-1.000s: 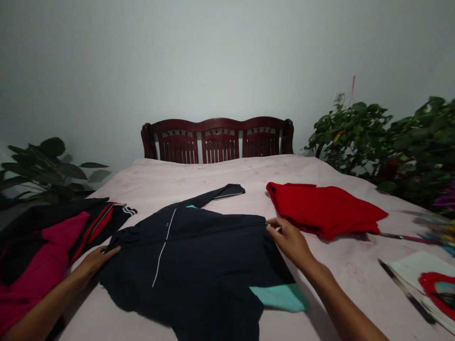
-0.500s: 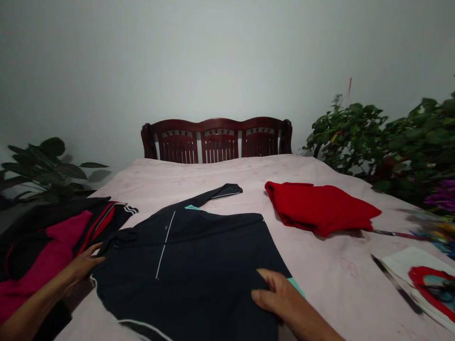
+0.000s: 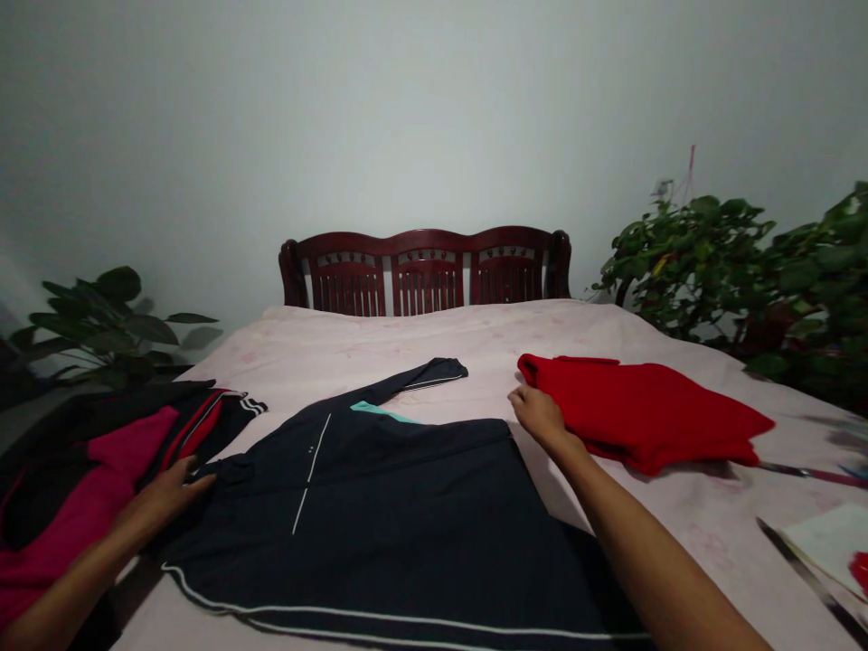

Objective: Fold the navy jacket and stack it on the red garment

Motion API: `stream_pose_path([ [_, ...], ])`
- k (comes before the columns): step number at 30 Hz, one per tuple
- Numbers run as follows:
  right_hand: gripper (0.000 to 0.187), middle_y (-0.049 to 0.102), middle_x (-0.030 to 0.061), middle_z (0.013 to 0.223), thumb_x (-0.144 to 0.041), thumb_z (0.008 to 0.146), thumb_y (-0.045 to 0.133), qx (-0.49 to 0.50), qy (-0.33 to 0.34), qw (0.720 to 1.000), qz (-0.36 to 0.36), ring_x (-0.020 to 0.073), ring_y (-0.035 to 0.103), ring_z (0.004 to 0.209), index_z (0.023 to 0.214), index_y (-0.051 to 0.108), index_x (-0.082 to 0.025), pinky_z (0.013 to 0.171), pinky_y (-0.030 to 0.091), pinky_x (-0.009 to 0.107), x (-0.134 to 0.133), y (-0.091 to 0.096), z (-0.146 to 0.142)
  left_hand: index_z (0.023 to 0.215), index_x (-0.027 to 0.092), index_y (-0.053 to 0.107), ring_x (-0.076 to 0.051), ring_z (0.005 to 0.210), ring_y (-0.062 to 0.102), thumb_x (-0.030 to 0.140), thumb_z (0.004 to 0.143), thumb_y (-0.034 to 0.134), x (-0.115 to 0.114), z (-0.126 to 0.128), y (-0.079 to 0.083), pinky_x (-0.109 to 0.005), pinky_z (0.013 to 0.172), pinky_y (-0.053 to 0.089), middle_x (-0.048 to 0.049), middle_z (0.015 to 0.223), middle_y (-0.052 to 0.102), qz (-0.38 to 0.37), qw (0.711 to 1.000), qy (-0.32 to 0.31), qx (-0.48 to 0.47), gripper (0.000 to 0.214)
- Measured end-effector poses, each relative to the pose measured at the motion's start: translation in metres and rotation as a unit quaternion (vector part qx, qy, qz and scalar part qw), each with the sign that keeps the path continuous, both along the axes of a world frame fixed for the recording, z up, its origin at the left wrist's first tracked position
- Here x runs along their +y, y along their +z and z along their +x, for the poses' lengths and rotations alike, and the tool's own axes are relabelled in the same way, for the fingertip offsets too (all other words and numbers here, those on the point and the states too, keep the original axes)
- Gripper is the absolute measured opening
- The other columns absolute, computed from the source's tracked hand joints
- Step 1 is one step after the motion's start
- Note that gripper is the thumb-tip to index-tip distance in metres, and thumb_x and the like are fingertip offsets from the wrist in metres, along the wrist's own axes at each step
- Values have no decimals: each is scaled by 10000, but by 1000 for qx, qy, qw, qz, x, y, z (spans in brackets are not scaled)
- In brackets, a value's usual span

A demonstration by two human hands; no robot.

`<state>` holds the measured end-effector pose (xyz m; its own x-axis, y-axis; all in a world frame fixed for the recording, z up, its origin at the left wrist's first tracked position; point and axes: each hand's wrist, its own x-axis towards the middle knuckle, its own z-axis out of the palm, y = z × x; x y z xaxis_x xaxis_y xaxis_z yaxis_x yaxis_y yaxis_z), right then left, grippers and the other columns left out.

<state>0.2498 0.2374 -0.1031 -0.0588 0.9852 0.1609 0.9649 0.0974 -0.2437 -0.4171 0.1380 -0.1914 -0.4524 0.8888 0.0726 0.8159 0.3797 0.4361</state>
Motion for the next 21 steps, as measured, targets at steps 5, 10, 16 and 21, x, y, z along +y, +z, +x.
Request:
stream_pose_path([
  [5, 240, 556, 62, 775, -95, 1171, 714, 24, 8, 993, -113, 359, 582, 789, 932, 700, -91, 613, 482, 231, 48, -20, -24, 1171, 43, 570, -414, 1185, 546, 566, 670, 563, 32, 7, 1, -474, 960, 443, -267, 1272, 561, -18, 996, 25, -83, 724],
  [10, 260, 544, -2, 692, -99, 1081, 811, 45, 115, 965, -232, 326, 602, 656, 841, 714, -124, 464, 460, 179, 39, -38, -44, 1190, 59, 539, -293, 877, 682, 419, 662, 593, 23, 7, -15, -352, 742, 540, -193, 1060, 662, -8, 990, 41, -138, 641],
  [16, 298, 549, -35, 829, 124, 866, 762, 47, 183, 968, -167, 308, 578, 790, 900, 695, -164, 644, 474, 184, -11, -11, -50, 1295, 148, 483, -275, 1112, 600, 370, 741, 536, 5, 8, -20, -385, 970, 473, -132, 1215, 601, 113, 988, -18, -101, 599],
  [21, 289, 486, 55, 1071, 93, 942, 708, 11, 129, 968, 215, 353, 453, 1011, 1070, 615, -149, 911, 412, 307, -42, -1, -34, 1347, 191, 461, -267, 1139, 578, 328, 806, 486, -3, 14, -17, -380, 991, 453, -117, 1273, 568, 135, 990, -42, -15, 559],
])
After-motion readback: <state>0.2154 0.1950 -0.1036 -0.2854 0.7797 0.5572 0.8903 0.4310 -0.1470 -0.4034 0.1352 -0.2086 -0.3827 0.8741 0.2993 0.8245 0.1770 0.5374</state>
